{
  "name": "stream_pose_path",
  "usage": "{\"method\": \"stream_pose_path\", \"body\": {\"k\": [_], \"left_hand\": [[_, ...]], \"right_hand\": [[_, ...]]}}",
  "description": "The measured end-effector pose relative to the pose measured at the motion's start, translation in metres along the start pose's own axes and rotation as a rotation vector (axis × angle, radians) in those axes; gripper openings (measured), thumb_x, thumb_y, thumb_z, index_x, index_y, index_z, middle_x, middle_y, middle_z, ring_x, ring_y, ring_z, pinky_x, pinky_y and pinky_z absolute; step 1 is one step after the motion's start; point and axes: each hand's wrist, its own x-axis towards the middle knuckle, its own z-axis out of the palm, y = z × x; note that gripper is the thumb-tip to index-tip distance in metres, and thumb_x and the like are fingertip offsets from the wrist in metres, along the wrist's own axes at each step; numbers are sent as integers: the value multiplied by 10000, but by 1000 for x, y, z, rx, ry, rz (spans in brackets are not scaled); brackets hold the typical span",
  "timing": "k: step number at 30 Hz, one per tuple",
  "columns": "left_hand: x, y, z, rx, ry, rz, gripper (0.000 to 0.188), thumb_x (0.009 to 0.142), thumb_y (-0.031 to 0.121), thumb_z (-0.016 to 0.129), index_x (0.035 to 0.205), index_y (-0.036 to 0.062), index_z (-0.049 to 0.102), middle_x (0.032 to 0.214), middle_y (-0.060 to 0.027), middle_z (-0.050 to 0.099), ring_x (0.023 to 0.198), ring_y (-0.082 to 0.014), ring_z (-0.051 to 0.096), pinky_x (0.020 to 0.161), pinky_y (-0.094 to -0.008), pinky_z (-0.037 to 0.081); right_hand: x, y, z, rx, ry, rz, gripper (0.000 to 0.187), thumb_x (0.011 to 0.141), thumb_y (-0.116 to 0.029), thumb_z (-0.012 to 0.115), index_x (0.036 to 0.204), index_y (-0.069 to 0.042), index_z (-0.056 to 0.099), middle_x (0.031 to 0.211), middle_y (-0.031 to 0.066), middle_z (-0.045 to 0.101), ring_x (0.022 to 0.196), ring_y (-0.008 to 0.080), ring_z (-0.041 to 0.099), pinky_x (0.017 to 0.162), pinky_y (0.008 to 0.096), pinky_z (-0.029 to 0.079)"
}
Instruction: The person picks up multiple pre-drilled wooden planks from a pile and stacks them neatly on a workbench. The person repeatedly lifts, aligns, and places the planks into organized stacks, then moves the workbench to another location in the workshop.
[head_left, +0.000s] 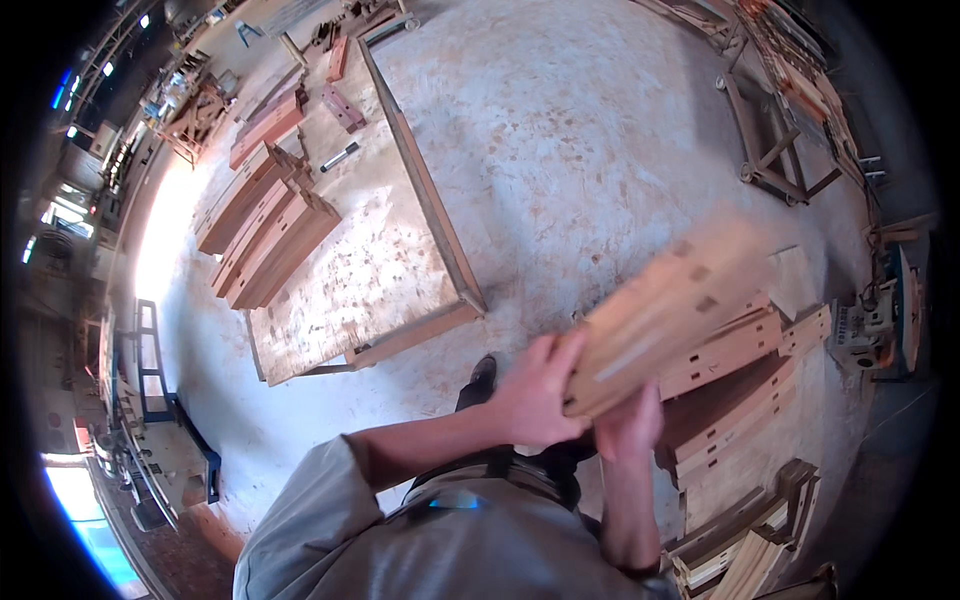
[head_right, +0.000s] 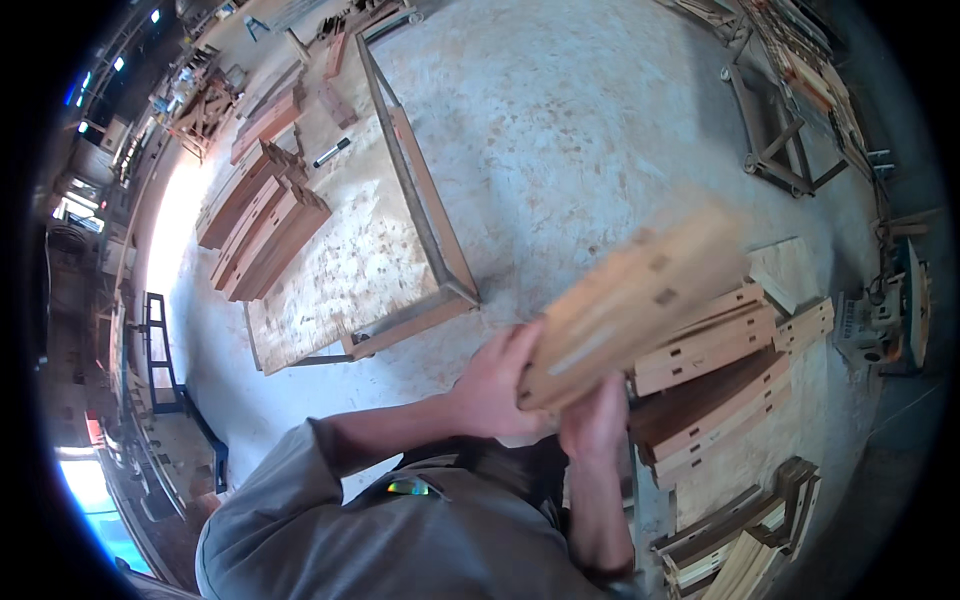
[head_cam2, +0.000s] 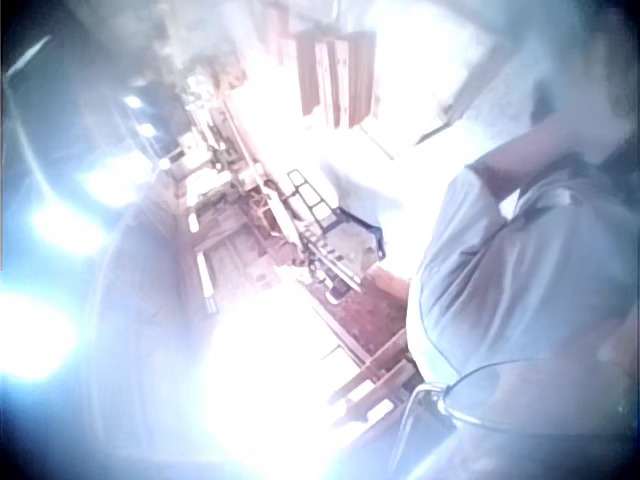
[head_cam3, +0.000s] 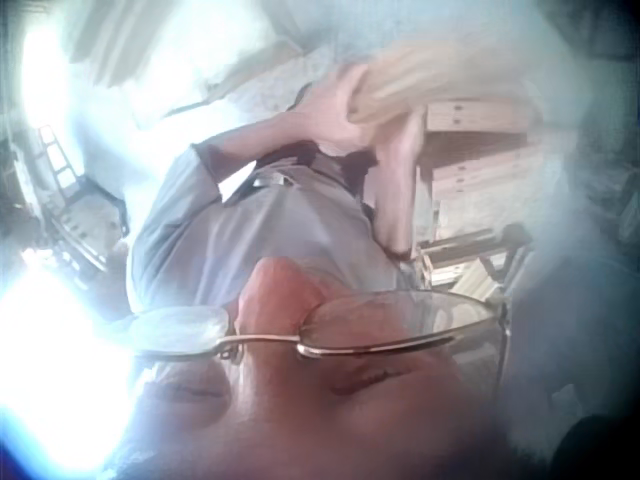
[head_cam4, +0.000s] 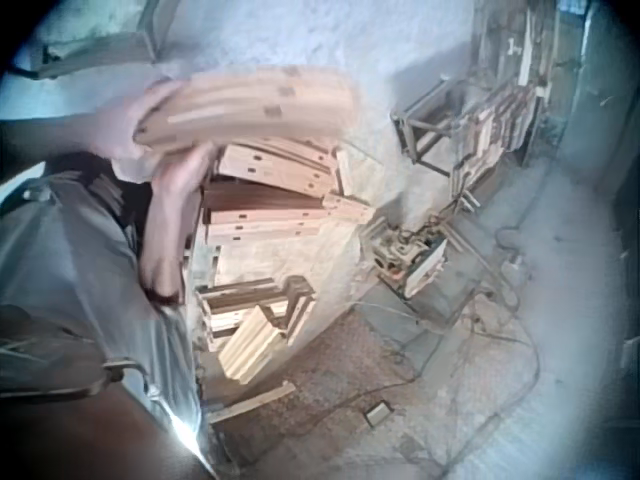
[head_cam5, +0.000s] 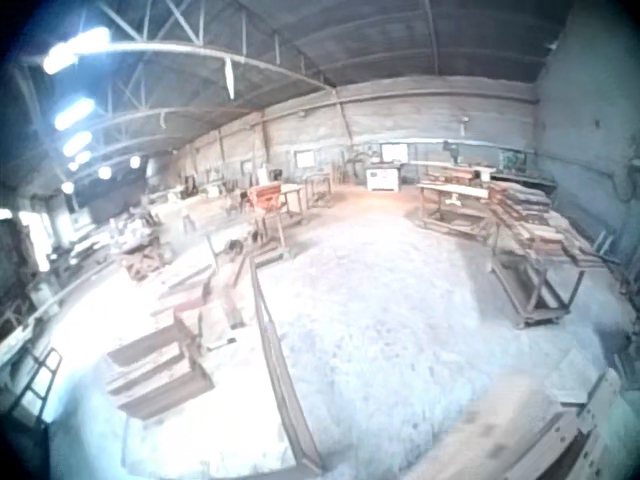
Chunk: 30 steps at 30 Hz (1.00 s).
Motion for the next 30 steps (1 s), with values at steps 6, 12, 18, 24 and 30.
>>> {"method": "stream_pose_path", "body": {"k": [6, 12, 18, 24, 30], "left_hand": [[-13, -146, -140, 247, 313, -480, 973, 626, 275, 721, 1424, 30, 220, 1167, -274, 451, 1054, -409, 499, 922, -446, 439], [8, -254, -229, 182, 512, -761, 1000, 636, 290, 703, 1443, 26, 175, 1182, -288, 445, 1079, -414, 503, 930, -438, 439], [59, -323, -296, 381, 547, -900, 1018, 651, 335, 690, 1451, 25, 143, 1216, -329, 440, 1093, -432, 513, 928, -437, 444], [110, -339, -294, 690, 461, -1001, 954, 691, 422, 701, 1407, 22, 215, 1166, -296, 479, 1066, -421, 519, 908, -468, 435], [115, -330, -272, 865, 347, -919, 1073, 664, 582, 714, 1467, 99, 191, 1246, -230, 539, 1039, -362, 592, 831, -477, 497]], "right_hand": [[118, 178, 152, -33, -58, 569, 513, 1003, -389, 315, 1359, -22, 361, 1322, 125, 483, 1195, 236, 503, 1013, 409, 413], [212, 302, 256, -107, -183, 742, 476, 1006, -360, 309, 1311, -14, 427, 1224, 142, 556, 1089, 239, 583, 937, 398, 480], [300, 375, 307, -706, -385, 567, 467, 987, -379, 344, 1215, -8, 514, 1159, 169, 591, 1027, 272, 604, 873, 402, 488], [280, 287, 310, -1334, -486, 202, 406, 930, -366, 467, 981, 10, 612, 971, 233, 634, 941, 362, 612, 798, 427, 480], [205, 185, 181, -1080, -423, -8, 304, 917, -289, 530, 1005, -5, 593, 908, 195, 616, 867, 318, 605, 772, 417, 467]]}}
